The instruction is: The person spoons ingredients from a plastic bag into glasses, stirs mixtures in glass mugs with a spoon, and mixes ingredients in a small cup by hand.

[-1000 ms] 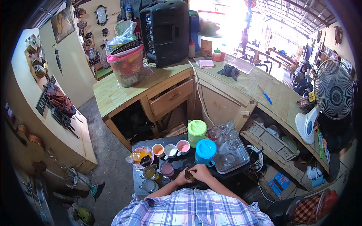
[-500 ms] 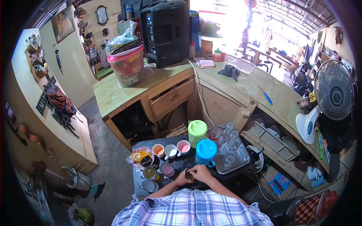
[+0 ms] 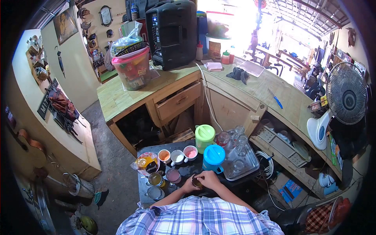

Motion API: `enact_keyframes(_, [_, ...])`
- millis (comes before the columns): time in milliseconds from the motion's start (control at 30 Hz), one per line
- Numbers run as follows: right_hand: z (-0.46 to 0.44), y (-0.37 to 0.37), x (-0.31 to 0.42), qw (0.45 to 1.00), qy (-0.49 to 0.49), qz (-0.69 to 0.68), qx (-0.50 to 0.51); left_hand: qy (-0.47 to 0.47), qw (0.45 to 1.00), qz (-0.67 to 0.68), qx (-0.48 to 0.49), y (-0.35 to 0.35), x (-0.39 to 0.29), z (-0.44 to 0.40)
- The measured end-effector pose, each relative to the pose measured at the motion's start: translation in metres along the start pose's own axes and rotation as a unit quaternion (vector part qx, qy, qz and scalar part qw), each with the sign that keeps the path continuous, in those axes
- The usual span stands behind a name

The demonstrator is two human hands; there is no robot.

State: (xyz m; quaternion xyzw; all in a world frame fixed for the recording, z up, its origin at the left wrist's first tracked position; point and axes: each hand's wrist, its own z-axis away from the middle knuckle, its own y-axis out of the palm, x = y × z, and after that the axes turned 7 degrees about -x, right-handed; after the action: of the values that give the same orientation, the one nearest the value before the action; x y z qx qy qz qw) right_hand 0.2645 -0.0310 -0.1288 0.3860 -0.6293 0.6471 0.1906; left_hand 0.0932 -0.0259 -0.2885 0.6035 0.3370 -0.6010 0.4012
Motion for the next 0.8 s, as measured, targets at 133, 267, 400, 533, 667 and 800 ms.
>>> enact_keyframes(133, [0.001, 0.002, -0.002, 1.0, -0.014, -0.011, -0.013, -0.039, 0.998, 0.038, 0.018, 0.0, 0.001, -0.001])
enact_keyframes(267, [0.001, 0.001, 0.0, 1.0, -0.005, 0.0, -0.009, -0.021, 0.999, 0.022, 0.012, -0.003, 0.014, -0.003])
enact_keyframes(400, [0.001, 0.001, 0.0, 0.999, -0.028, 0.024, -0.019, -0.001, 1.0, 0.006, 0.003, -0.002, 0.013, -0.004])
enact_keyframes(533, [0.001, 0.002, -0.002, 1.0, 0.02, -0.015, -0.001, -0.016, 1.0, 0.015, 0.011, -0.001, -0.001, -0.001])
enact_keyframes(667, [0.0, 0.001, -0.003, 0.999, -0.03, 0.005, -0.032, -0.004, 1.0, -0.01, 0.005, 0.0, -0.003, -0.001])
enact_keyframes(800, [0.0, 0.002, -0.004, 0.999, 0.003, -0.033, -0.019, 0.0, 0.999, 0.035, 0.017, -0.001, 0.008, -0.004])
